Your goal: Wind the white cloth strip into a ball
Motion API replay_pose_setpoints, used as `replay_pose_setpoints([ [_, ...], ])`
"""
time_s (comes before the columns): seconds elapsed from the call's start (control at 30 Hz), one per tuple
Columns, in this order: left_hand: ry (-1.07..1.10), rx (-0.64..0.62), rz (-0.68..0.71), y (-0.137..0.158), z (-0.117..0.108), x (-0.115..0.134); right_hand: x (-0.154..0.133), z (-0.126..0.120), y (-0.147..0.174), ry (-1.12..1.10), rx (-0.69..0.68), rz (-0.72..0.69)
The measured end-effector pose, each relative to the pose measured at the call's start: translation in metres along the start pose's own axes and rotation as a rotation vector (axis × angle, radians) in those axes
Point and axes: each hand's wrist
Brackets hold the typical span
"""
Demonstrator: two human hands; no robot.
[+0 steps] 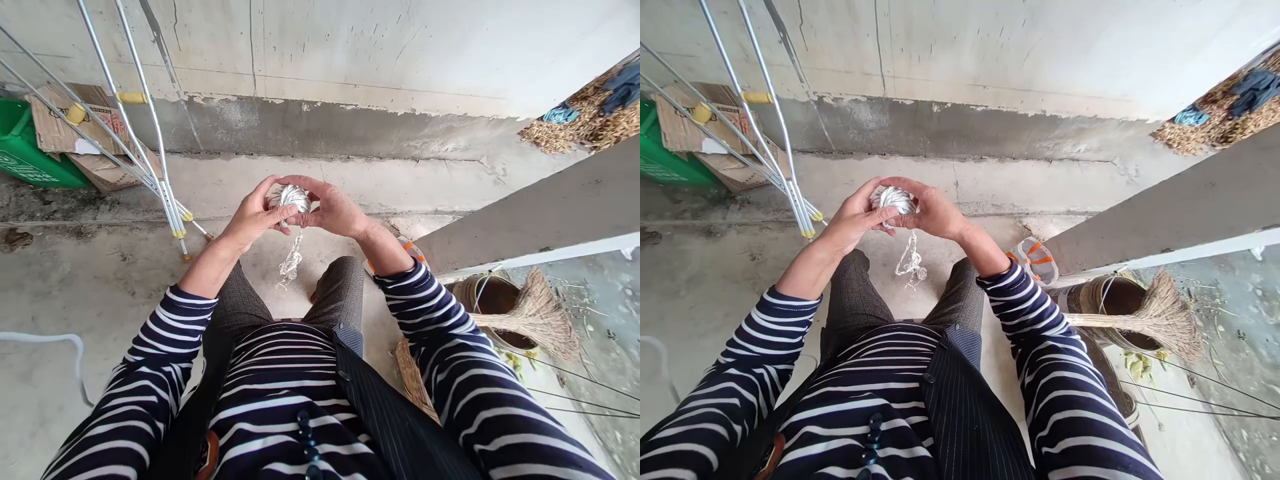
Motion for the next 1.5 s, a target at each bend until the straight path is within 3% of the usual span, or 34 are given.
replay_pose_setpoints([
  [0.13, -0.031, -0.018, 0.014, -0.003, -0.005, -0.017, 0.009, 0.004, 0.002, -0.108, 0.127, 0.046],
  [0.23, -0.155, 0.011, 0.029, 0.000, -0.012, -0.045, 0.015, 0.002, 0.004, -0.259, 0.268, 0.097],
  [0.37, -0.434, 0.034, -0.167, 0.011, -0.015, -0.091, 0.017, -0.005, 0.009, -0.373, 0.413, 0.108],
  [0.43, -0.437, 0.021, -0.259, 0.015, -0.015, -0.104, 0.017, -0.008, 0.013, -0.384, 0.455, 0.103],
  [0.5, -0.281, -0.007, -0.273, 0.015, -0.016, -0.104, 0.020, -0.012, 0.020, -0.365, 0.487, 0.099],
  [0.63, 0.145, -0.025, -0.247, 0.005, -0.019, -0.081, 0.036, -0.020, 0.037, -0.211, 0.563, 0.065],
  [0.73, 0.269, -0.008, -0.228, -0.005, -0.016, -0.064, 0.053, -0.021, 0.050, -0.089, 0.607, 0.068],
  [0.87, 0.332, -0.009, -0.243, -0.012, -0.008, -0.060, 0.069, -0.010, 0.063, 0.009, 0.636, 0.111],
  [1.0, 0.289, -0.056, -0.256, -0.011, 0.001, -0.065, 0.079, 0.006, 0.073, 0.069, 0.594, 0.097],
  [1.13, 0.113, -0.052, -0.216, -0.009, 0.010, -0.068, 0.091, 0.021, 0.076, 0.119, 0.541, 0.103],
  [1.3, -0.031, -0.097, -0.212, -0.008, 0.016, -0.075, 0.109, 0.038, 0.074, 0.052, 0.543, 0.149],
  [1.5, -0.114, -0.009, -0.183, -0.008, 0.024, -0.087, 0.125, 0.050, 0.071, -0.077, 0.574, 0.211],
])
Point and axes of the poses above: each hand's wrist, its own y-axis away from the middle knuckle, its own z-axis out of the palm, x = y × z, and after that the axes turned 1 degree about -x, right-handed
